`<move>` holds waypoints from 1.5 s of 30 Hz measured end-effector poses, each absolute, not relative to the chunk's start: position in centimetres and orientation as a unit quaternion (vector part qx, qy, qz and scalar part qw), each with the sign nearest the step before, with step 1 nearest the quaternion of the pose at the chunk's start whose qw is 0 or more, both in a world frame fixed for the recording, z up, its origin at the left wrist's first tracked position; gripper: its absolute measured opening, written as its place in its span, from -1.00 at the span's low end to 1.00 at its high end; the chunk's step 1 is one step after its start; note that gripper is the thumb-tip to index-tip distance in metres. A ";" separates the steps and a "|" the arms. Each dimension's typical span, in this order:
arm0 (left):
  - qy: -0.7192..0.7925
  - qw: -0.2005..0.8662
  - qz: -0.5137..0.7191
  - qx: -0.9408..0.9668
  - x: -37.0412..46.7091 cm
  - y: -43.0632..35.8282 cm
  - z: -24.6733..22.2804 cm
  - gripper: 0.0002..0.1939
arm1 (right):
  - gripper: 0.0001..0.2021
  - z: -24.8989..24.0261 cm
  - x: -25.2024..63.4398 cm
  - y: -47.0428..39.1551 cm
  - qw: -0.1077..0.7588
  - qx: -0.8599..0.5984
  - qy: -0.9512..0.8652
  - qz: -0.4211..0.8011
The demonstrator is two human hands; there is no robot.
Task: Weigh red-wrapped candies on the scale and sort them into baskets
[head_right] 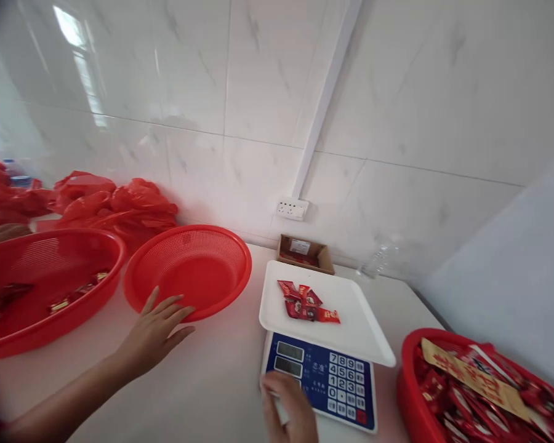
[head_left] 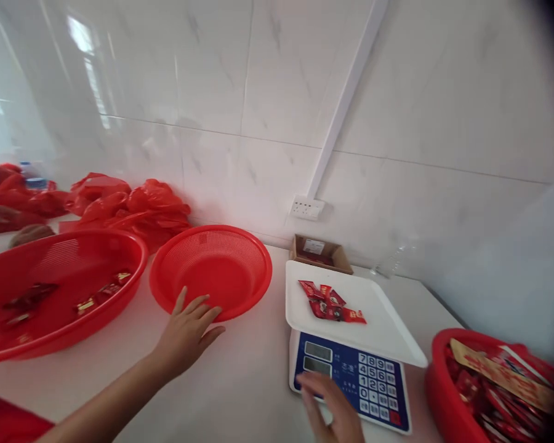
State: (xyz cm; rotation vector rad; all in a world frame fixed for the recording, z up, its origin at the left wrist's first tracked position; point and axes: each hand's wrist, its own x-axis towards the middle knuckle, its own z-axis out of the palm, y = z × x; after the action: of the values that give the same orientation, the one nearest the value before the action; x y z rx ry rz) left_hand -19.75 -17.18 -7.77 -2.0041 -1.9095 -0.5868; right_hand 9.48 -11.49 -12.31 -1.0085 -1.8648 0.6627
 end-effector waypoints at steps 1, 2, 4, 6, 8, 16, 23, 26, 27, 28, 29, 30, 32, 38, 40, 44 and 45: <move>-0.661 0.180 -0.225 -0.693 -19.6 -17.6 -8.1 -0.75 | -0.73 -10.8 10.1 -9.8 0.445 -0.408 -0.762 0.235; -0.654 0.202 -0.245 -0.686 -19.6 -17.9 -8.5 -0.78 | -0.72 -9.3 10.7 -8.0 0.441 -0.411 -0.773 0.196; -0.639 0.236 -0.283 -0.675 -19.5 -18.4 -9.1 -0.84 | -0.62 -6.9 11.2 -4.0 0.417 -0.424 -0.794 0.129; -0.618 0.258 -0.316 -0.672 -19.4 -18.6 -9.6 -0.87 | -0.49 -5.7 10.9 -0.3 0.339 -0.464 -0.813 0.097; -0.598 0.268 -0.344 -0.672 -19.3 -18.5 -10.1 -0.87 | -0.39 -5.6 10.1 2.5 0.225 -0.507 -0.826 0.096; -0.557 0.287 -0.399 -0.669 -19.9 -18.4 -11.5 -0.78 | -0.63 -5.8 8.2 5.2 0.198 -0.431 -0.875 0.099; -0.548 0.279 -0.416 -0.670 -20.4 -18.7 -11.8 -0.73 | -0.66 -4.5 8.6 8.0 0.312 -0.503 -0.799 0.102; -0.549 0.280 -0.415 -0.670 -20.4 -18.7 -11.9 -0.73 | -0.63 -3.2 8.1 9.0 0.364 -0.543 -0.749 0.109; -0.548 0.280 -0.415 -0.670 -20.5 -18.7 -11.9 -0.73 | -0.62 -2.6 7.5 9.2 0.378 -0.547 -0.737 0.117; -0.548 0.281 -0.415 -0.670 -20.5 -18.6 -12.0 -0.73 | -0.61 -2.0 6.8 9.2 0.394 -0.546 -0.728 0.128; -0.547 0.281 -0.415 -0.670 -20.5 -18.7 -12.0 -0.73 | -0.60 -1.4 5.7 9.2 0.409 -0.538 -0.723 0.142; -0.546 0.283 -0.415 -0.670 -20.5 -18.7 -12.1 -0.73 | -0.60 -0.9 4.5 8.9 0.425 -0.524 -0.721 0.158; -0.545 0.285 -0.415 -0.671 -20.6 -18.7 -12.1 -0.73 | -0.59 -0.2 1.5 8.0 0.444 -0.483 -0.730 0.192; -0.541 0.289 -0.419 -0.670 -20.6 -18.6 -12.1 -0.73 | -0.45 0.1 -4.7 3.2 0.310 -0.296 -0.846 0.317; -0.540 0.289 -0.420 -0.670 -20.6 -18.6 -12.0 -0.74 | -0.43 -0.3 -3.9 2.5 0.277 -0.283 -0.866 0.306; -0.534 0.297 -0.415 -0.674 -20.6 -18.6 -11.7 -0.75 | -0.46 -1.8 2.1 3.8 0.286 -0.369 -0.858 0.217; -0.533 0.299 -0.414 -0.674 -20.6 -18.6 -11.7 -0.75 | -0.45 -2.4 4.1 4.4 0.283 -0.404 -0.850 0.183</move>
State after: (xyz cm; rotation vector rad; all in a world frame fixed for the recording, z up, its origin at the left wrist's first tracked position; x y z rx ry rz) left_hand -20.60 -18.61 -11.66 -1.7907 -1.4150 -1.0999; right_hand 4.14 4.37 -2.35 -1.0827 -2.2760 0.4904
